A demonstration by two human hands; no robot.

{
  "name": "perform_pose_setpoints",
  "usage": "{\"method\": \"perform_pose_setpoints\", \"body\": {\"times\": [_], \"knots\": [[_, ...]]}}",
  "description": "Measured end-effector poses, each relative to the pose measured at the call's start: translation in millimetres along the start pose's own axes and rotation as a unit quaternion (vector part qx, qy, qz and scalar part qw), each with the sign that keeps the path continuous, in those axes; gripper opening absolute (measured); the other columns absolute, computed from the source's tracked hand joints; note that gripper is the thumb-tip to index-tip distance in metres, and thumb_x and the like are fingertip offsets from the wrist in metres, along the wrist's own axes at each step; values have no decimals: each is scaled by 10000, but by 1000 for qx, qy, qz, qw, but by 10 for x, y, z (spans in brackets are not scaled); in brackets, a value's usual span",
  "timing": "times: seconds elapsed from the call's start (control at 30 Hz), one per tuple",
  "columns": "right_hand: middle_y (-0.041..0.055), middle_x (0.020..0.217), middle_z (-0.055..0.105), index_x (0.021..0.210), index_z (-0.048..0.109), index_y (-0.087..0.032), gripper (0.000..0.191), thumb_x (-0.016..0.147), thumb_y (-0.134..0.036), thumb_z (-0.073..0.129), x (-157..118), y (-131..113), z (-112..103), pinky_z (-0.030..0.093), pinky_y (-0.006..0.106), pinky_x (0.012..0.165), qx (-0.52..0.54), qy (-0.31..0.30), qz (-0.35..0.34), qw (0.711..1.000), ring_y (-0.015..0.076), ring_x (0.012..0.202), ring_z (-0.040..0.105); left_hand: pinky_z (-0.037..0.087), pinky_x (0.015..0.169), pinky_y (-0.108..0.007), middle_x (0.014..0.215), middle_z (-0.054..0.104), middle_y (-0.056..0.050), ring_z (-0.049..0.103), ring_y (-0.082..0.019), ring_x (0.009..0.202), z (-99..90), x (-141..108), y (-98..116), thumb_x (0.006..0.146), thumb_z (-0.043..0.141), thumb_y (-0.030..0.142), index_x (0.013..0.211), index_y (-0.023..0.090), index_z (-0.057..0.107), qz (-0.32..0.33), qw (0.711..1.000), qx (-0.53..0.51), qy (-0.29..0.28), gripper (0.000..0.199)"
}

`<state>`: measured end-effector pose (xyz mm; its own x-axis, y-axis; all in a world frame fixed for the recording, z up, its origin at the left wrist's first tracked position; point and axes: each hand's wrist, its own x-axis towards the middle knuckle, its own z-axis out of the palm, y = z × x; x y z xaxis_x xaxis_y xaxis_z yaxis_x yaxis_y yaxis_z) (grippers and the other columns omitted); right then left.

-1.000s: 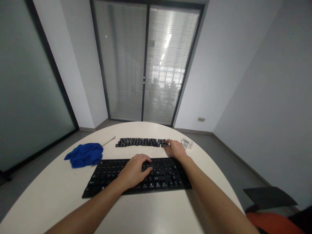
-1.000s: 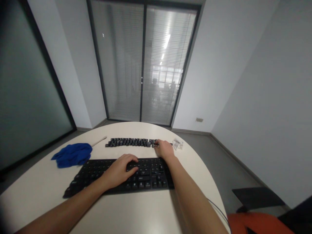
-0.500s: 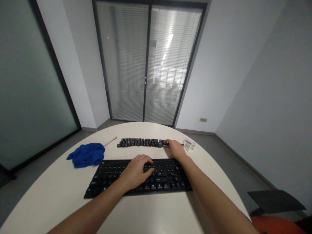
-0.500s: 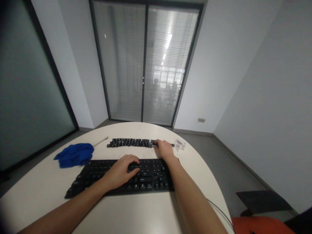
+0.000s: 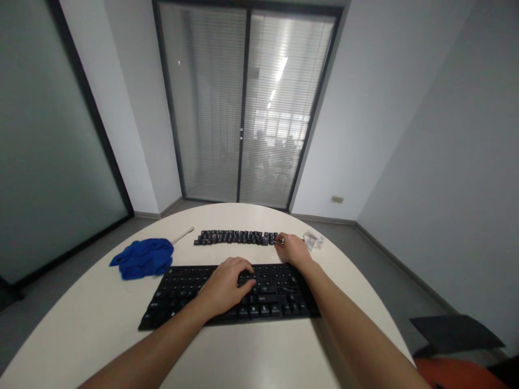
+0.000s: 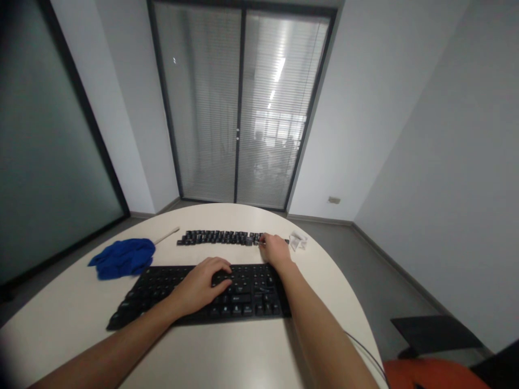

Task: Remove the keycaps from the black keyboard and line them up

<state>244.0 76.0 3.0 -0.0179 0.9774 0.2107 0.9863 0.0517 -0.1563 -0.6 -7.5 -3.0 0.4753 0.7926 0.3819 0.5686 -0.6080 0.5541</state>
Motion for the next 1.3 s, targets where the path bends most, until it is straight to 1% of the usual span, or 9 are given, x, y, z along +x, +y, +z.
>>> {"method": "perform_pose_setpoints", "body": {"times": [0.23, 0.3, 0.37, 0.5, 0.63, 0.73, 0.8, 1.0, 1.3], "knots": [[99, 949, 720, 1113, 676, -245, 277, 870, -358, 607, -8, 0, -82, 432, 280, 741, 10, 14, 0, 1000, 236, 890, 663, 463, 922, -402, 1038, 667, -51, 587, -240, 1010, 0, 2, -6, 846, 635, 271, 955, 225, 630, 2, 1000, -2, 4, 118], [90, 918, 720, 1104, 672, -242, 294, 929, -424, 522, -54, -1, -158, 428, 276, 739, 16, 24, 2, 1000, 225, 877, 660, 463, 923, -400, 1032, 667, -53, 588, -239, 1004, 4, 0, -12, 845, 635, 278, 958, 224, 633, 2, 1000, -2, 7, 125], [98, 915, 720, 1082, 674, -224, 386, 987, -461, 384, -132, -10, -252, 426, 281, 758, 27, 45, 4, 999, 222, 883, 654, 462, 926, -399, 1029, 666, -54, 589, -237, 1000, 4, -3, -13, 845, 636, 281, 960, 223, 637, 2, 1000, -2, 9, 129], [114, 915, 723, 942, 710, -174, 551, 1013, -472, 252, -347, -52, -454, 425, 287, 810, 152, 114, -7, 982, 223, 892, 651, 458, 932, -400, 1034, 662, -53, 584, -236, 1009, 1, -9, -11, 851, 630, 273, 950, 221, 639, 6, 1000, -2, 5, 112], [97, 899, 712, 1007, 711, -158, 607, 994, -531, 232, -569, -89, -583, 443, 305, 819, 275, 149, 1, 950, 226, 873, 644, 463, 931, -415, 1041, 659, -53, 584, -238, 1000, 4, -10, -24, 862, 615, 281, 941, 220, 632, 9, 1000, 1, 1, 101], [94, 925, 701, 1037, 698, -169, 616, 993, -534, 204, -735, -89, -588, 443, 316, 817, 307, 177, 9, 935, 230, 891, 627, 465, 930, -416, 1040, 659, -55, 585, -237, 996, 3, -8, -29, 861, 614, 273, 933, 219, 633, 14, 1000, 3, 1, 93], [84, 910, 699, 987, 695, -182, 598, 987, -547, 221, -834, -73, -558, 441, 316, 799, 302, 174, 10, 937, 232, 879, 620, 463, 932, -411, 1044, 660, -53, 584, -235, 1000, -3, -7, -23, 861, 614, 268, 931, 218, 633, 15, 1000, 4, 0, 88], [40, 576, 618, 684, 638, -190, 651, 963, -610, 227, -914, -18, -500, 431, 287, 636, 323, 145, 62, 933, 214, 631, 616, 455, 937, -408, 1040, 664, -46, 588, -233, 1006, -9, -3, -10, 867, 609, 269, 936, 222, 633, 15, 1000, 9, -8, 87], [86, 589, 658, 574, 640, -198, 732, 976, -594, 174, -845, 1, -554, 428, 292, 701, 260, 111, 84, 956, 220, 670, 646, 455, 944, -417, 1052, 665, -43, 584, -232, 1016, -21, 0, -3, 873, 601, 278, 938, 222, 630, 9, 1000, 9, -15, 91]]}}
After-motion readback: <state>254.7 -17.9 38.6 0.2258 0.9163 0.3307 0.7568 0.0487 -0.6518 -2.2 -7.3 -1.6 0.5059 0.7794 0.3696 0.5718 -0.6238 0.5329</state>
